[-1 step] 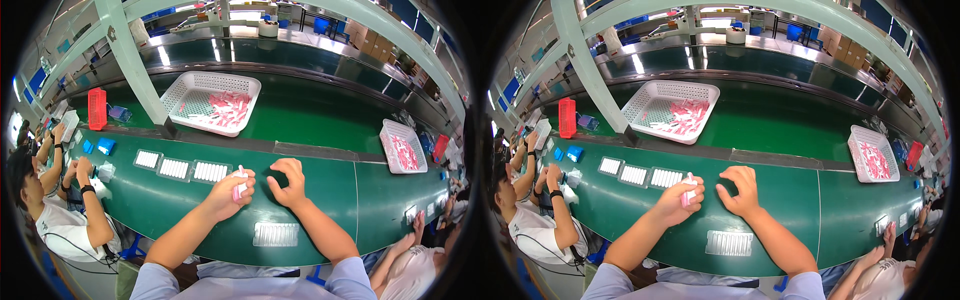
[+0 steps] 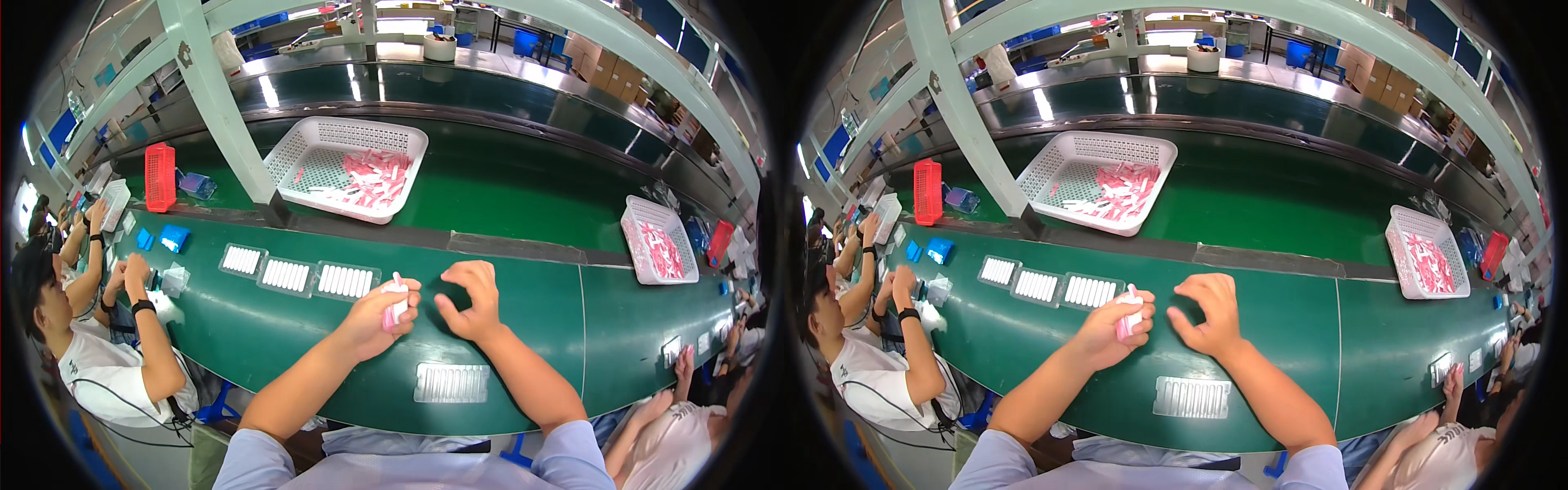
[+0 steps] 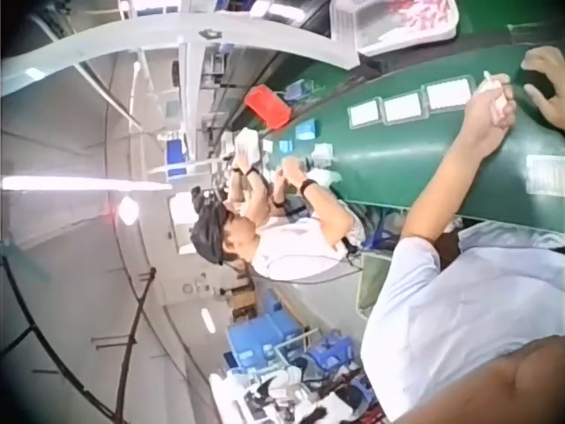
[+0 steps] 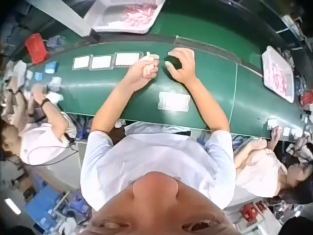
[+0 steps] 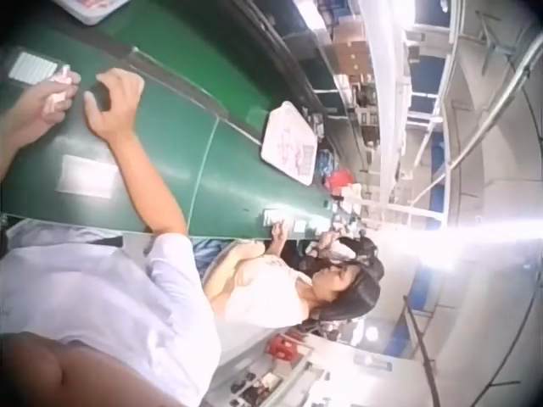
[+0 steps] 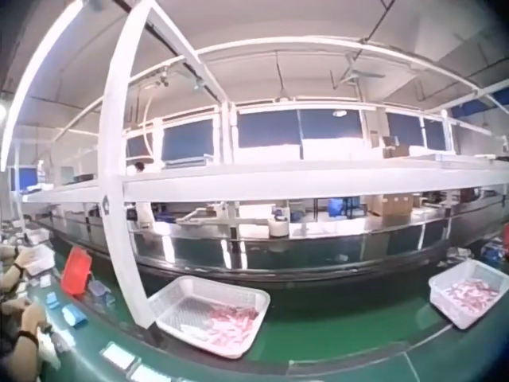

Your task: The person places small plastic strips into the slots of plastic packaging trays by hand, presses them into position, and slides the loaded trays across the workbench.

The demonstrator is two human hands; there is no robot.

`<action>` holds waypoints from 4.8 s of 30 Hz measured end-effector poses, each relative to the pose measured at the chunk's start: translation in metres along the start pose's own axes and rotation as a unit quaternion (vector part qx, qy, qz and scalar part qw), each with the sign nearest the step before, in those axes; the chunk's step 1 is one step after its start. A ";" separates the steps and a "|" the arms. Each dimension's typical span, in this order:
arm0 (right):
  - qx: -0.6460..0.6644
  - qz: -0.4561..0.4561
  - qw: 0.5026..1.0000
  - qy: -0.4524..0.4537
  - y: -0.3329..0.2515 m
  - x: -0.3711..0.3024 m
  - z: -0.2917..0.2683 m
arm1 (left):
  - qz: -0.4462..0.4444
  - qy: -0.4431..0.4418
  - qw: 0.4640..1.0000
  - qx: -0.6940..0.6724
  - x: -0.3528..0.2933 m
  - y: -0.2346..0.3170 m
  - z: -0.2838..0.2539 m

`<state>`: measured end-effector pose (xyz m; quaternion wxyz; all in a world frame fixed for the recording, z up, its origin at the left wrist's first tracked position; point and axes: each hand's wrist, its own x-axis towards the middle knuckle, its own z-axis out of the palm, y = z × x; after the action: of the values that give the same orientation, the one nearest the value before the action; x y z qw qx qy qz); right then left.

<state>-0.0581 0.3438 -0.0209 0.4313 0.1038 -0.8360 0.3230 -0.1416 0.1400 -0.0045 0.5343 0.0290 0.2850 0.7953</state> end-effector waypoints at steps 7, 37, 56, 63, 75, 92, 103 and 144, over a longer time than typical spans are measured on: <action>0.055 -0.098 0.984 -0.138 -0.038 0.014 -0.003 | -0.034 -0.064 0.995 0.070 0.007 -0.031 -0.012; -0.245 0.142 0.695 -0.661 -0.098 0.012 -0.049 | -0.031 0.032 0.999 0.028 -0.004 -0.012 -0.014; 0.053 0.261 0.918 -0.295 -0.048 0.022 -0.034 | 0.027 -0.002 0.945 0.327 -0.008 -0.025 0.005; 0.158 0.208 0.913 -0.313 -0.038 0.026 -0.042 | -0.038 -0.066 0.982 0.170 -0.008 -0.020 -0.003; 0.083 0.250 0.915 -0.306 -0.029 0.026 -0.047 | 0.055 0.044 0.901 0.427 -0.010 -0.026 -0.004; 0.198 0.308 0.929 -0.047 -0.016 0.017 -0.030 | 0.010 -0.003 0.937 0.350 -0.011 -0.015 -0.008; 0.042 0.272 0.897 -0.345 0.001 0.026 -0.024 | 0.057 0.090 0.910 0.401 -0.007 -0.015 0.005; 0.173 0.240 0.927 -0.232 -0.028 0.009 -0.023 | -0.160 -0.057 0.971 0.166 -0.011 -0.005 -0.003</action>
<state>-0.0358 0.3382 0.0087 0.1103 0.0451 -0.8440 0.5230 -0.1338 0.1310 -0.0069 0.6578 0.1166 0.3829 0.6381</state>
